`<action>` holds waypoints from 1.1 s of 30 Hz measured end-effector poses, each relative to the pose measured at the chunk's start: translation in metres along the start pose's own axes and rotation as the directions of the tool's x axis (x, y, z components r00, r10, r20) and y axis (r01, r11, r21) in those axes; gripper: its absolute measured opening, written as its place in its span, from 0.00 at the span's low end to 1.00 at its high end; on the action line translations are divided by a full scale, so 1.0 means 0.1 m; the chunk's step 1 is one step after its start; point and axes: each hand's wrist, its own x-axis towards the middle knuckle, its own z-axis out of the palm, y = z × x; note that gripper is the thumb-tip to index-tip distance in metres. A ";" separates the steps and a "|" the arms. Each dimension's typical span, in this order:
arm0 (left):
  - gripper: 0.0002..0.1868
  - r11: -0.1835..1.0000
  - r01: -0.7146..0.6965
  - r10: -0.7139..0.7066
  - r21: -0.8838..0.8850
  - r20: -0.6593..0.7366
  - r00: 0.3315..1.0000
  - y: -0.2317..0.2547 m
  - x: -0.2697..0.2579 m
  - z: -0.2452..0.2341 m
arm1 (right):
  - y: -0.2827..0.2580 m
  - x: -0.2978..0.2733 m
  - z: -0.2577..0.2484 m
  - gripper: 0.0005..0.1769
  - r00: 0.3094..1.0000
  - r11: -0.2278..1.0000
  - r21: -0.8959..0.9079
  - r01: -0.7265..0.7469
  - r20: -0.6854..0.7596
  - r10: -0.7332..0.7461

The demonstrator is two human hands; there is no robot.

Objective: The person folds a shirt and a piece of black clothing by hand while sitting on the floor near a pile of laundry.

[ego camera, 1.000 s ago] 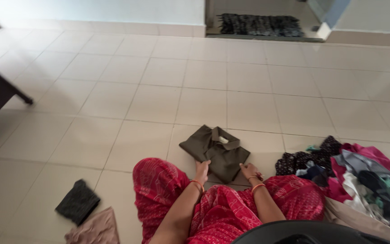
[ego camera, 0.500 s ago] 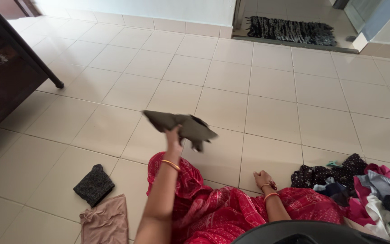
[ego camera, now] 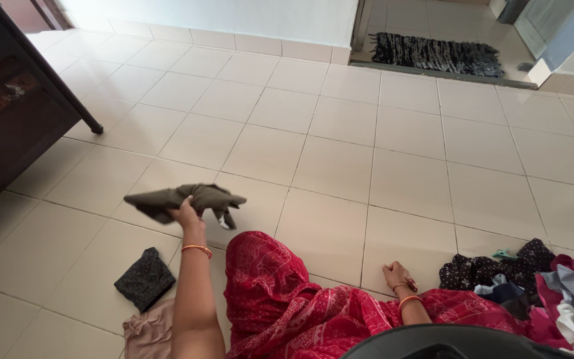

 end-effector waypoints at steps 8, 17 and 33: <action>0.44 0.997 0.015 -0.008 0.079 -0.088 0.996 0.33 0.50 0.14 | -0.01 0.04 0.02 0.24 1.000 1.000 -0.016 -0.003 -0.008 0.003; 0.35 1.000 0.004 -0.003 0.013 -0.118 0.993 0.02 0.37 -0.59 | -0.08 0.11 -0.07 0.23 1.000 1.000 -0.022 -0.018 -0.004 0.018; 0.10 -0.089 -0.338 0.441 0.937 0.341 0.830 0.25 -0.12 -1.23 | 0.05 0.08 0.07 0.20 0.995 0.991 -0.093 0.100 0.029 -0.098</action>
